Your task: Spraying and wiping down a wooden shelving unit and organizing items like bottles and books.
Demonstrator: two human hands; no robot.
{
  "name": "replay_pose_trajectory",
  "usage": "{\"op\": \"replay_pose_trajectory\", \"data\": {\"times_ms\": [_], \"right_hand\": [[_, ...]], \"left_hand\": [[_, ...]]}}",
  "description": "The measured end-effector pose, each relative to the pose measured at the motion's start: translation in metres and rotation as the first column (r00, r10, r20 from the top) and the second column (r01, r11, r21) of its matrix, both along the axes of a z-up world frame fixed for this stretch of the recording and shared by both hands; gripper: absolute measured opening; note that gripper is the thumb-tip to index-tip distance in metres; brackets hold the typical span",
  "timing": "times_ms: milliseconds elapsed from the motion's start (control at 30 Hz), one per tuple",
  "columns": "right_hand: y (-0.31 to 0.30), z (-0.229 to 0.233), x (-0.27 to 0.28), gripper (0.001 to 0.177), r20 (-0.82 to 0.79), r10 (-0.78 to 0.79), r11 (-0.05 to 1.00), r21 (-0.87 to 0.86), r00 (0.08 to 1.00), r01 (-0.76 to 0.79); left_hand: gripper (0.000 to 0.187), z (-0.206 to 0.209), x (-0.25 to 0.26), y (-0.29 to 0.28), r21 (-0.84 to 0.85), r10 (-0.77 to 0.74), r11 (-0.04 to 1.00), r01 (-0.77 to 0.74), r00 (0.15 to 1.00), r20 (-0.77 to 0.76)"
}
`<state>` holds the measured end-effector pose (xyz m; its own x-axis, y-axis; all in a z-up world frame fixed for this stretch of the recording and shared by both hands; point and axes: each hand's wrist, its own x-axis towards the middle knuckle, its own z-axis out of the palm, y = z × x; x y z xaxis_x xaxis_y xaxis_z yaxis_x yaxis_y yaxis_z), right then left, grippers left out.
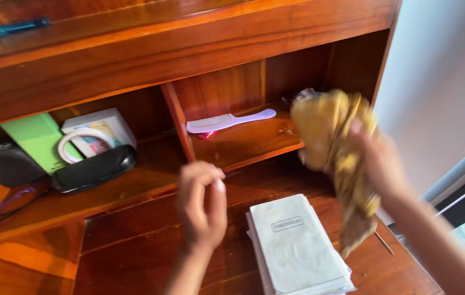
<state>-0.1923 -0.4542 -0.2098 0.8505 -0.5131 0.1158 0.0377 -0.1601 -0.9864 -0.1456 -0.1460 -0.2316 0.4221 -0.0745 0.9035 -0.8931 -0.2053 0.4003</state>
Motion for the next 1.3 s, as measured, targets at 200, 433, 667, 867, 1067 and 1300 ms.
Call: {"op": "replay_pose_trajectory", "data": {"times_ms": [200, 433, 667, 867, 1067, 1300], "right_hand": [[0.046, -0.213, -0.022, 0.034, 0.104, 0.045, 0.813, -0.582, 0.994, 0.024], [0.061, -0.204, -0.074, 0.048, 0.072, 0.100, 0.546, -0.837, 0.992, 0.006], [-0.003, -0.257, -0.130, 0.048, -0.052, 0.037, 0.783, -0.619, 0.998, -0.061], [-0.035, -0.270, -0.124, 0.056, 0.006, 0.137, 0.636, -0.767, 0.991, -0.083], [-0.132, -0.273, -0.107, 0.051, -0.131, -0.054, 0.438, -0.894, 0.990, -0.095], [-0.090, -0.239, -0.081, 0.044, 0.301, 0.041, 0.774, -0.613, 0.953, 0.160]], "left_hand": [[0.031, -0.177, -0.025, -0.083, 0.219, 0.092, 0.975, 0.023, 0.862, -0.499], [0.063, -0.216, -0.047, -0.116, 0.619, 0.422, 0.786, -0.014, 0.742, -0.520], [0.081, -0.216, -0.044, -0.126, 0.898, 0.672, 0.441, 0.019, 0.656, -0.344], [0.082, -0.208, -0.040, -0.131, 0.928, 0.726, 0.360, 0.091, 0.597, -0.340], [0.079, -0.206, -0.047, -0.129, 0.888, 0.679, 0.459, 0.022, 0.636, -0.367], [0.067, -0.243, -0.041, -0.117, 0.575, 0.617, 0.750, -0.327, 0.659, -0.430]]}}
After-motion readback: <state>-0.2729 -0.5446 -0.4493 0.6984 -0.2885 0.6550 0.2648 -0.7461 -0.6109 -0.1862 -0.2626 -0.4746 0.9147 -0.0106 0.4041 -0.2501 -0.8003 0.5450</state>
